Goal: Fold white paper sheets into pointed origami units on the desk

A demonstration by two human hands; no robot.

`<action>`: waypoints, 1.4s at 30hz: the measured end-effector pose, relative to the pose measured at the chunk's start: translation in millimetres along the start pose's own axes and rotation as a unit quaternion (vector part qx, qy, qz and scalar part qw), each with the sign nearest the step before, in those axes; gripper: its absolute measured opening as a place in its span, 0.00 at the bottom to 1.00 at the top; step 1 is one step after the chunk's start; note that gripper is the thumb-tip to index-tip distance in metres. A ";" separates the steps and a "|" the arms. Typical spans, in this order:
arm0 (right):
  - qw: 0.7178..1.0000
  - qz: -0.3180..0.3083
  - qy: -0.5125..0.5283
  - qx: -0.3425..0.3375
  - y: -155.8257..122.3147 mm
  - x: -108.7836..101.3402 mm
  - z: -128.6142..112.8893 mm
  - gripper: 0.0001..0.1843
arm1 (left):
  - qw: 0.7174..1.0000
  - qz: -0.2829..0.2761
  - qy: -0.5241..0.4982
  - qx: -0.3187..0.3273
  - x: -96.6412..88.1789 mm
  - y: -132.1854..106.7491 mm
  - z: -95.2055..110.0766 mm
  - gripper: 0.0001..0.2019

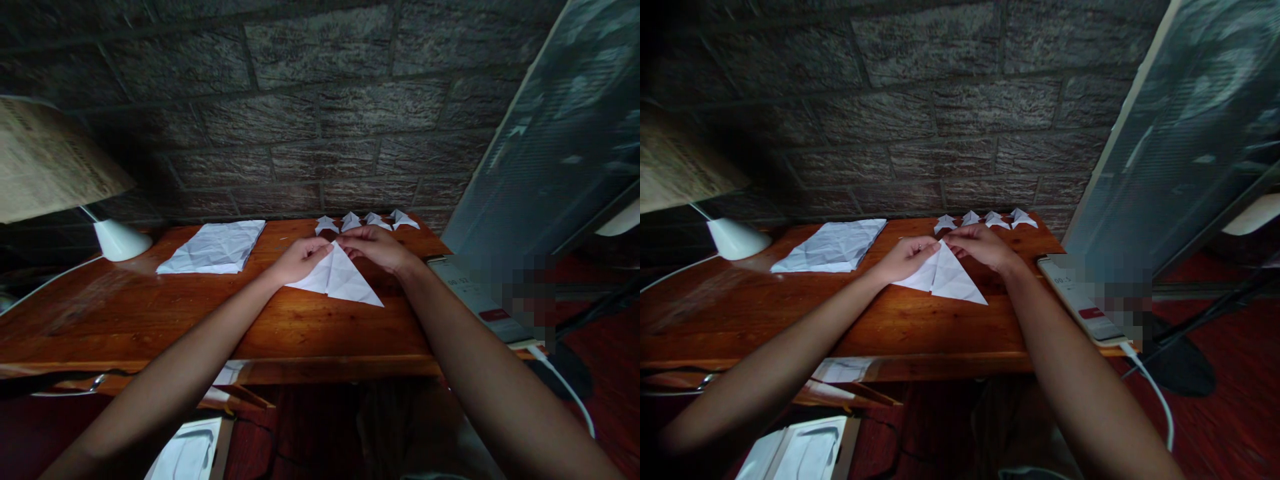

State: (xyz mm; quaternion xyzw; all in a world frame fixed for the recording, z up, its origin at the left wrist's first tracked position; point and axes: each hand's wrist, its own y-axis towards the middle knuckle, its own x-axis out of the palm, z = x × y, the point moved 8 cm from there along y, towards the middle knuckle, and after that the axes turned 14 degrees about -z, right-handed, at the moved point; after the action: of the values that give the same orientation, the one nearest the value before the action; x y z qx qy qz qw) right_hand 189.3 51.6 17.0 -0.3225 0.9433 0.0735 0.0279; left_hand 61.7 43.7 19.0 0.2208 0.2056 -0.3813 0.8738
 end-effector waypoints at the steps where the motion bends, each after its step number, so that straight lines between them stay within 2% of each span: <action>1: 1.000 -0.001 -0.009 -0.002 0.2 -0.1 -0.7 0.16 | 1.000 -0.002 -0.001 0.000 0.3 0.0 0.2 0.23; 5: 0.997 -0.011 -0.074 -0.021 0.9 2.3 -8.6 0.14 | 1.000 -0.010 -0.017 -0.006 2.9 0.7 -1.3 0.23; 11: 0.988 0.020 -0.144 -0.050 -1.4 1.7 -19.2 0.11 | 1.000 -0.007 -0.023 -0.012 3.2 2.1 -4.0 0.22; 21: 0.995 0.004 -0.093 -0.023 1.0 -2.0 -7.3 0.13 | 1.000 0.011 0.014 -0.007 -0.5 0.7 -0.3 0.22; 28: 0.999 -0.033 -0.012 0.005 -0.5 6.6 -3.3 0.14 | 0.998 0.029 0.045 -0.013 -5.8 -1.2 -1.1 0.22; 34: 0.999 -0.012 0.042 0.021 1.2 3.5 7.2 0.17 | 0.997 0.043 0.065 -0.025 -7.8 -2.7 -5.2 0.22; 42: 0.998 0.000 0.041 0.049 1.5 1.0 13.0 0.19 | 0.995 0.050 0.087 -0.018 -7.7 -3.5 -2.3 0.21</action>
State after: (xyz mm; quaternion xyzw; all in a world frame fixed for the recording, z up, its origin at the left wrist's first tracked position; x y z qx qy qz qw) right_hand 187.6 54.2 4.3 -0.3237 0.9460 0.0138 0.0054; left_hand 53.8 47.3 20.5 0.2477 0.2764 -0.3126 0.8744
